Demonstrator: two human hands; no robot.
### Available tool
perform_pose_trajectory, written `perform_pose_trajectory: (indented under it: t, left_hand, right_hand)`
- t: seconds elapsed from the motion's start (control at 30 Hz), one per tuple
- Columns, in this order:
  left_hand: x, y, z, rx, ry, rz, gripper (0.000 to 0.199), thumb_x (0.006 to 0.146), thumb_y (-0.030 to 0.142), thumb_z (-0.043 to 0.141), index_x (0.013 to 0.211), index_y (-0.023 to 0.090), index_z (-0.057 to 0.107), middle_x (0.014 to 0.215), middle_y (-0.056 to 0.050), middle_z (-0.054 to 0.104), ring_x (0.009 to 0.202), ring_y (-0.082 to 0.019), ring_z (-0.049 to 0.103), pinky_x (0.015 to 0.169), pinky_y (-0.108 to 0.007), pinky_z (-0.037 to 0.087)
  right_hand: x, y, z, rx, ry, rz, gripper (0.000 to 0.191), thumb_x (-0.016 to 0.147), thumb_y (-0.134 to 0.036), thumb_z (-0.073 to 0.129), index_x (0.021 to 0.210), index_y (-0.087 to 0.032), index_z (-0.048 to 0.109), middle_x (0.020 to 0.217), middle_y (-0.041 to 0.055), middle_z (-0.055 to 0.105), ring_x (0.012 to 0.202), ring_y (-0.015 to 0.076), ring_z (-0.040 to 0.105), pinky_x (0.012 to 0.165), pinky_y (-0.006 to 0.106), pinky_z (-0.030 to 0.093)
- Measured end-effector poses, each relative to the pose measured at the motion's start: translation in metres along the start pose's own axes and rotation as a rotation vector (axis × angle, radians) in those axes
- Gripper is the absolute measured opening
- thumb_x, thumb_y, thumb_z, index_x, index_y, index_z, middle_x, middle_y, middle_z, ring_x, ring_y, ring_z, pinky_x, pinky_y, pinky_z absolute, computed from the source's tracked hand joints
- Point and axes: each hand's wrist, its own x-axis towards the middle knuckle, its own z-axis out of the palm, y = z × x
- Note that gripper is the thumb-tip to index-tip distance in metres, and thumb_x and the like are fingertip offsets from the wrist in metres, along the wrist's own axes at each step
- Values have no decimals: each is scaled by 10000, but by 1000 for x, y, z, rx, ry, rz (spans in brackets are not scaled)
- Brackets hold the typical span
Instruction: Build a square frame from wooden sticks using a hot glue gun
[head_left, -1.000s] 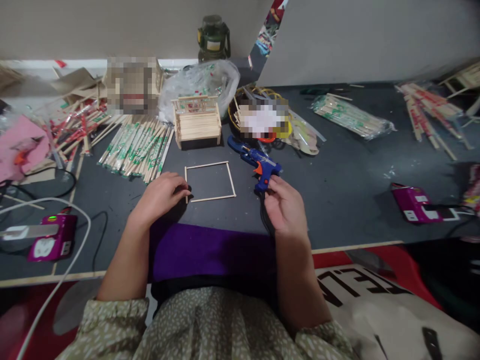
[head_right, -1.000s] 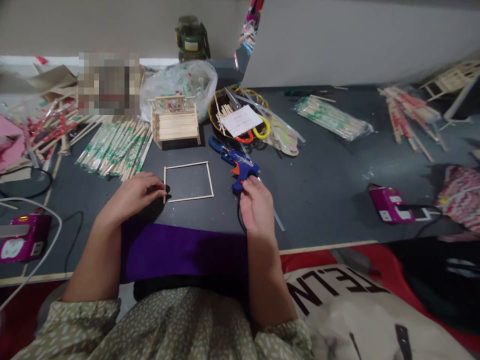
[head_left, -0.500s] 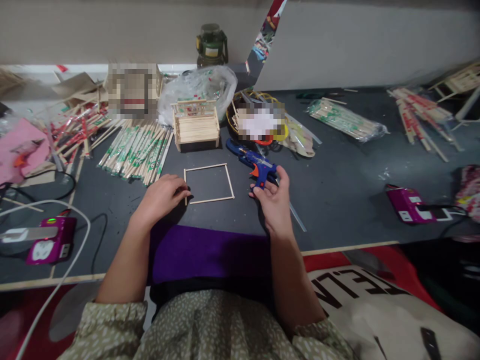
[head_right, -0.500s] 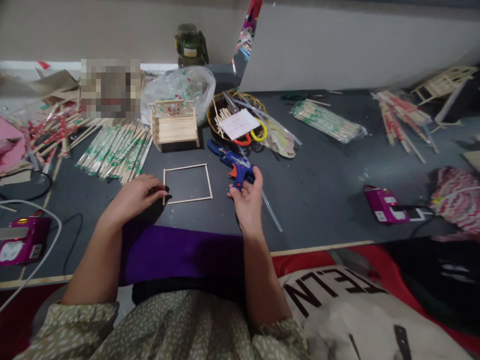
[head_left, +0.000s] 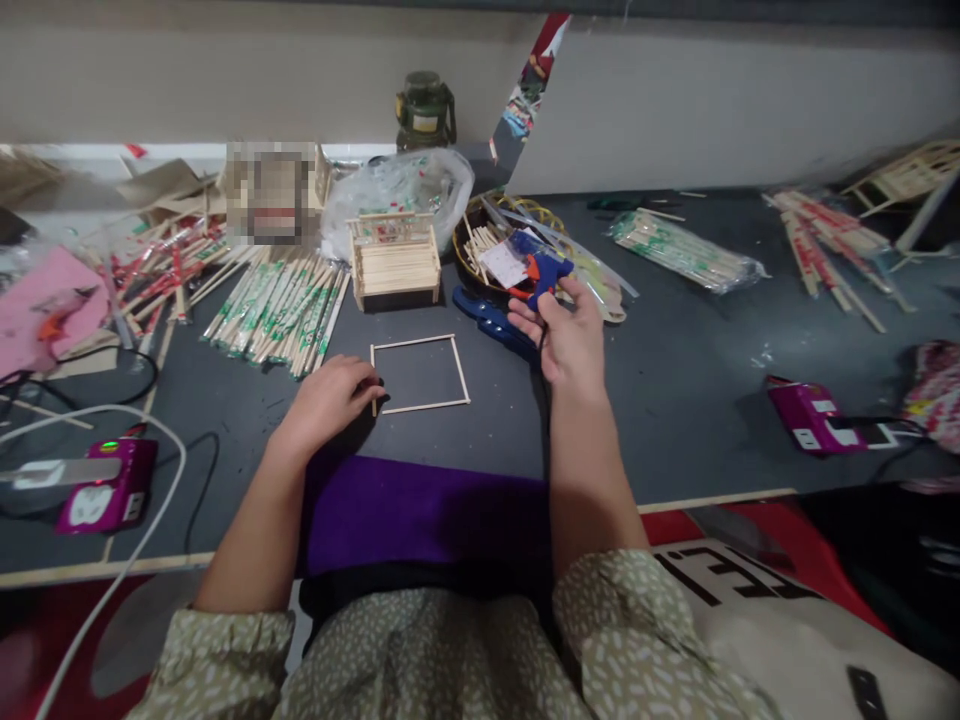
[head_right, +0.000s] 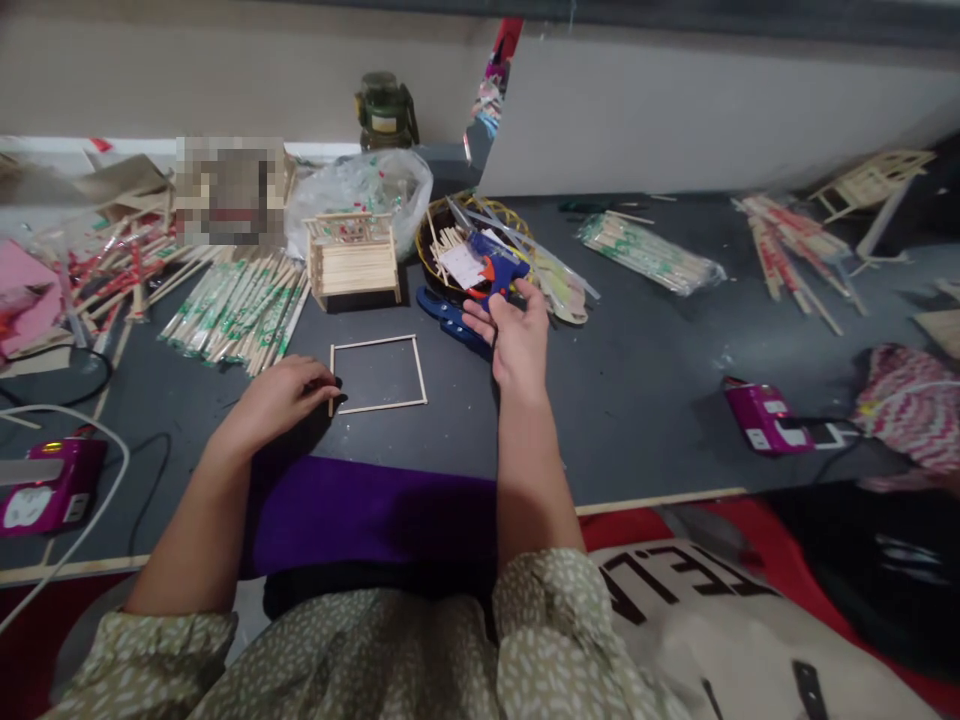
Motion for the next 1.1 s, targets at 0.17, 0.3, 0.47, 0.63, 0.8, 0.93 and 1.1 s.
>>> perform_pose_trajectory:
  t: [0.17,0.3,0.47,0.63,0.8,0.93,1.1]
  left_hand:
    - [0,1,2,-6,1,-11,207,937,322,534,844,185,659,849,-69,683,845,-216,590,721,-319,435]
    - [0,1,1,4,10,-29,214,940,329,537,840,186,660,843,-66,687,849,-219,595,724,-318,430]
    - [1,0,2,-9,2,-95,243,949,345,525,840,183,670,853,-76,692,858,-233,601,719,-318,420]
    - [4,0,6,-45,35,-186,259,947,345,522,796,185,658,820,-71,681,797,-212,592,691,-298,403]
    - [8,10,5,-46,-12,-331,312,932,408,532,776,179,676,832,-79,702,782,-213,611,643,-286,382]
    - [11,18,6,22,-76,-420,331,924,441,542,803,181,708,882,-88,724,841,-230,638,643,-287,381]
    - [12,20,10,79,-70,-466,310,917,434,553,846,185,724,901,-93,736,861,-238,653,656,-293,396]
  right_hand:
    - [12,15,-7,-124,6,-17,518,698,-308,786,1146,-273,528,801,-53,620,639,118,666,540,240,580]
    - [10,17,-14,-186,34,-19,498,721,-343,769,1161,-286,544,883,-37,630,648,101,646,531,220,556]
    - [-25,-12,-12,-337,116,-277,413,706,-240,787,1087,-278,632,1135,36,625,894,151,634,672,245,544]
    - [-78,-26,13,-546,-42,-459,59,834,-292,682,865,-255,716,869,23,657,843,189,603,762,318,497]
    - [-82,0,18,-665,-271,-471,110,861,-322,639,820,-244,705,799,0,665,725,161,579,698,309,467]
    - [-76,9,6,-696,-230,-490,118,851,-320,630,820,-222,688,755,-7,657,678,150,563,646,294,450]
    - [-78,18,1,-744,-274,-432,154,863,-345,604,817,-216,675,754,2,658,673,153,567,648,298,448]
